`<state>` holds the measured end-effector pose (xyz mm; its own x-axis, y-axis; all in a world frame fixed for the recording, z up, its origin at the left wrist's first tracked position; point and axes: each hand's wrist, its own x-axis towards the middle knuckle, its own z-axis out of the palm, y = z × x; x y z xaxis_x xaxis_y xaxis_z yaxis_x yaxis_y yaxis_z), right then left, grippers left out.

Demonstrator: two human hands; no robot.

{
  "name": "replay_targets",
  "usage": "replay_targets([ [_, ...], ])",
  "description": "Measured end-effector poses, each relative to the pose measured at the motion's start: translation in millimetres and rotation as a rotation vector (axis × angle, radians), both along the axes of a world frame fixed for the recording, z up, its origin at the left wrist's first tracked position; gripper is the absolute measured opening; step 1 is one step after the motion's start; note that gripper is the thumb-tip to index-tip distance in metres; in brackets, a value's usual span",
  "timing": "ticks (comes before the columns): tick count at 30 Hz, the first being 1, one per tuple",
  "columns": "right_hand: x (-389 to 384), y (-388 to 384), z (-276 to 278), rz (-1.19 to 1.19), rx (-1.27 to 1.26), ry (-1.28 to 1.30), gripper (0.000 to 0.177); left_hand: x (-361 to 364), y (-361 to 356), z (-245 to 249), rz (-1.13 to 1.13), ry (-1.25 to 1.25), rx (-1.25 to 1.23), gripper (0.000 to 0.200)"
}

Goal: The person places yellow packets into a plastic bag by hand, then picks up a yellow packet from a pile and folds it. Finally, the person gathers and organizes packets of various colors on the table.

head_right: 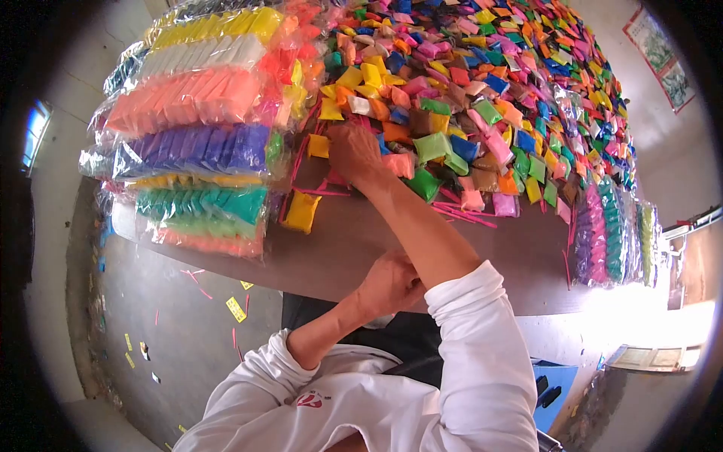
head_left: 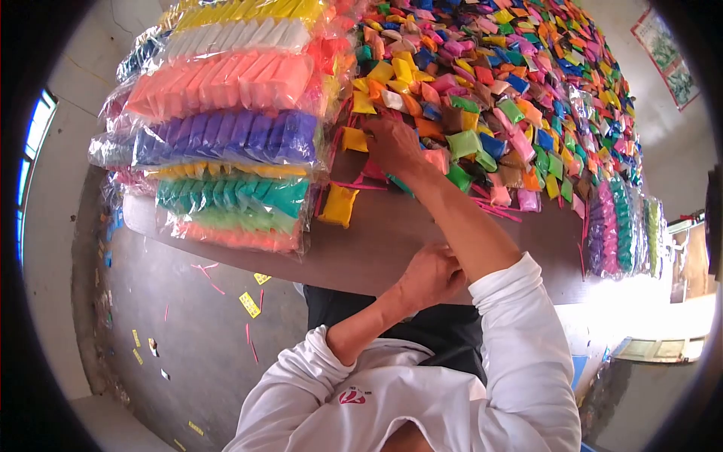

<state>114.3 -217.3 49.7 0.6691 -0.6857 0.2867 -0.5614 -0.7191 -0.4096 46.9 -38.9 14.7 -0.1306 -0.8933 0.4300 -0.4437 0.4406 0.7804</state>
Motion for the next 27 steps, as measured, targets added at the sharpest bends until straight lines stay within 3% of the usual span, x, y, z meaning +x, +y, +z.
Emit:
replay_targets([
  [4,3.4,-23.9,-1.8,-0.123,0.093,0.138,0.020,-0.7,-1.3,-3.0,-0.004,-0.019,-0.013,0.009],
  [13,21.7,-63.6,-3.4,0.003,0.024,-0.270,0.020,2.0,-1.3,-4.8,-0.029,-0.094,0.067,0.012],
  [16,34.5,-63.6,-7.3,0.020,0.026,-0.078,0.028,-3.0,-0.7,-13.0,-0.002,-0.038,0.030,0.012],
  [17,41.2,-70.1,-21.7,0.011,-0.103,-0.070,0.025,-3.1,-2.0,-13.2,0.010,0.004,0.014,0.015],
  [21,54.1,-57.5,-30.6,-0.091,-0.189,-0.037,0.019,-6.3,-6.2,-5.8,0.072,0.114,-0.097,0.028],
  [24,47.3,-51.0,-32.7,-0.034,-0.230,-0.089,0.017,-4.5,-6.0,-9.1,0.048,0.064,-0.080,0.027],
  [27,23.9,-40.4,-19.4,0.114,-0.085,-0.198,0.018,0.7,-0.7,-0.6,0.001,-0.043,0.009,0.011],
])
